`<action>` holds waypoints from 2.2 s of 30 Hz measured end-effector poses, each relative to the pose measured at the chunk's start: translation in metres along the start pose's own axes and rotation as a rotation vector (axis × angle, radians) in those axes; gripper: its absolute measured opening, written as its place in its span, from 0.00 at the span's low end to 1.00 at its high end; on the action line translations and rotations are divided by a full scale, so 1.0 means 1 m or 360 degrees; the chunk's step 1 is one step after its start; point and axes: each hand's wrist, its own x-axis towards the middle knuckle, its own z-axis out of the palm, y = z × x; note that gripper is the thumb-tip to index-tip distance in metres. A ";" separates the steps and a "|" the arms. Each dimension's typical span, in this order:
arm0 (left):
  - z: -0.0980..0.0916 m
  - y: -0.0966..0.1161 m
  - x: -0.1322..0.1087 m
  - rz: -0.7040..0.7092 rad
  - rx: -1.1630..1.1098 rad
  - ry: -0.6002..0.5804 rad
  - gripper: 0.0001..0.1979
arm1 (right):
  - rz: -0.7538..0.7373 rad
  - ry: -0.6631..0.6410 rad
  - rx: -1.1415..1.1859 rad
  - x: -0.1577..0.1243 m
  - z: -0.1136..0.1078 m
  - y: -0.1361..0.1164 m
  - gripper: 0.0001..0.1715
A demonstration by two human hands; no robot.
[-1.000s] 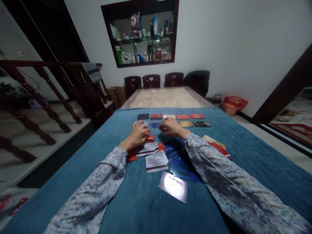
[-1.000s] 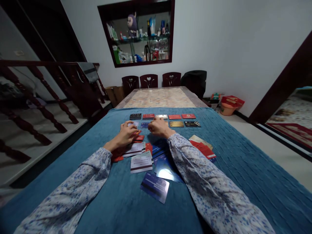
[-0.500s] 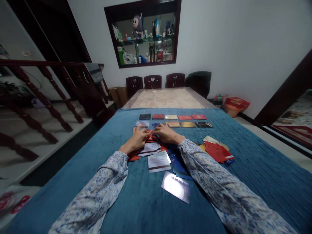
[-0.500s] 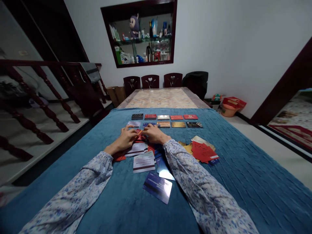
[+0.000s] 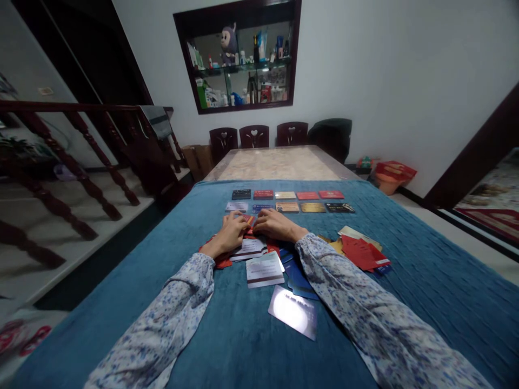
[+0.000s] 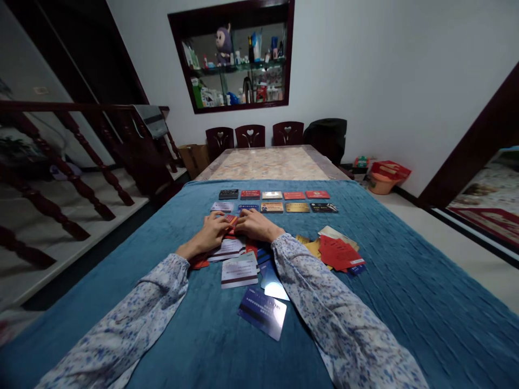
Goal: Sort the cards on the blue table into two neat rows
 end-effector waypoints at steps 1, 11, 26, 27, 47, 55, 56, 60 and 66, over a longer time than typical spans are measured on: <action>0.000 0.000 0.000 -0.0003 0.0007 -0.0004 0.17 | -0.0035 0.0025 -0.0019 0.000 0.001 0.001 0.11; -0.004 0.005 -0.001 -0.0057 0.0048 0.0009 0.23 | -0.0166 0.0246 -0.0183 -0.005 -0.001 0.002 0.14; 0.002 0.000 -0.001 -0.0085 -0.0095 0.0072 0.22 | 0.0410 0.0693 -0.0173 -0.012 -0.006 0.008 0.13; 0.001 0.000 -0.001 -0.0095 -0.0120 0.0091 0.23 | 0.0443 0.0699 -0.0179 -0.013 -0.005 0.009 0.12; -0.001 0.002 0.000 -0.0105 -0.0239 0.0323 0.18 | 0.0692 0.0486 -0.0099 -0.014 -0.007 -0.002 0.14; 0.000 -0.001 0.002 -0.0103 -0.0239 0.0354 0.21 | 0.0643 0.0408 -0.0217 -0.011 -0.009 -0.009 0.20; 0.000 -0.002 0.002 -0.0107 -0.0247 0.0360 0.21 | 0.0650 0.0402 -0.0223 -0.011 -0.009 -0.010 0.20; 0.001 -0.003 0.003 -0.0171 -0.0245 0.0426 0.20 | 0.0655 0.0373 -0.0226 -0.011 -0.008 -0.010 0.21; 0.002 -0.003 0.009 -0.0202 -0.0159 0.0407 0.15 | 0.0646 0.0362 -0.0239 -0.012 -0.005 -0.008 0.24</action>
